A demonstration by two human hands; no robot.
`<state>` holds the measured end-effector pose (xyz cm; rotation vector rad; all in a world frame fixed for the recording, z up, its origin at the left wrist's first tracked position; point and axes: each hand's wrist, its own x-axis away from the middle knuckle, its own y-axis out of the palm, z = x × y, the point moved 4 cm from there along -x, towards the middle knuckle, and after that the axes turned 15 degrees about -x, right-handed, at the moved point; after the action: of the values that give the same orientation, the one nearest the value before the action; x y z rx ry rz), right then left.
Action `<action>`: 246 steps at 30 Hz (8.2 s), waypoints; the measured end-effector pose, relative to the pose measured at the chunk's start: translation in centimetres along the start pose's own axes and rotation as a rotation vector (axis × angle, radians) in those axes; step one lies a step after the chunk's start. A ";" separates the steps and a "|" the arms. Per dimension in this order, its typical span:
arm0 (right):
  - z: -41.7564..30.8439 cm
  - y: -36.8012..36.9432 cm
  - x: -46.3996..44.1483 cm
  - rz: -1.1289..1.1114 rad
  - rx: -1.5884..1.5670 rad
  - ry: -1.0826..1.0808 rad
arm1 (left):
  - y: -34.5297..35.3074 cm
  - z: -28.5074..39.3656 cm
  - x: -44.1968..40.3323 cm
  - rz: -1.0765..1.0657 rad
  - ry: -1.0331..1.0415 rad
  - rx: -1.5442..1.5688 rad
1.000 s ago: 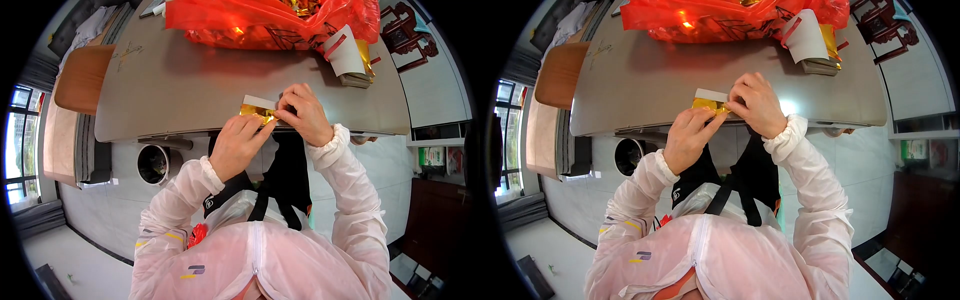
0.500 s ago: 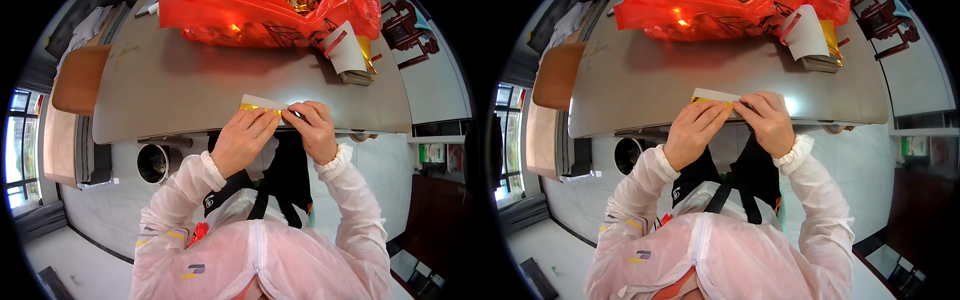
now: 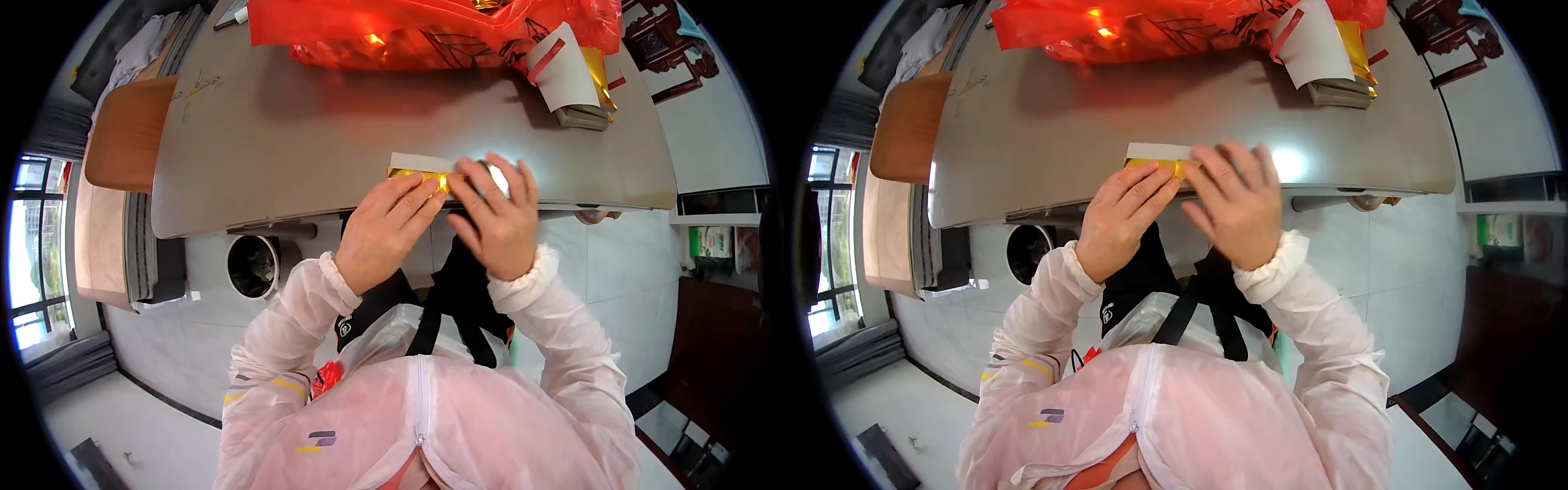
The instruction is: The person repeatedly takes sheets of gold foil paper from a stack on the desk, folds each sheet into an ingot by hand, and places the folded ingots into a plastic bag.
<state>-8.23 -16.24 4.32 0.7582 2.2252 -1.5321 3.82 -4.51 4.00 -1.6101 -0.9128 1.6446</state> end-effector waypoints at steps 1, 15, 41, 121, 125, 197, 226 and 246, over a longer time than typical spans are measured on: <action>0.7 -0.1 0.3 0.019 0.015 0.010 | 0.1 -0.1 0.1 -0.001 0.004 0.006; -2.2 3.3 1.1 0.036 -0.086 -0.013 | -0.5 -0.4 1.3 0.052 -0.073 -0.073; -1.3 3.2 0.2 -0.081 -0.137 -0.112 | -0.2 -5.5 -1.6 -0.169 -0.309 0.318; 1.7 0.1 -2.4 -0.001 -0.168 -0.221 | -0.8 -0.5 0.5 0.024 -0.110 -0.391; 1.1 0.2 -1.5 0.121 -0.317 -0.221 | -1.5 -0.9 0.3 0.055 -0.237 -0.145; -1.8 -1.0 0.3 0.054 -0.112 0.027 | -2.3 1.4 -0.3 0.056 -0.436 0.144; 1.0 1.1 1.1 -0.110 -0.998 0.696 | -1.9 -0.3 0.9 -0.112 -0.605 0.620; 7.5 -11.5 -19.2 0.339 -0.757 0.316 | -0.6 -9.8 2.8 0.187 -0.858 0.751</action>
<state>0.12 -31.01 20.80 1.0808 2.4517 -0.3642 13.51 -1.50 2.99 -0.4663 -0.3919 2.4686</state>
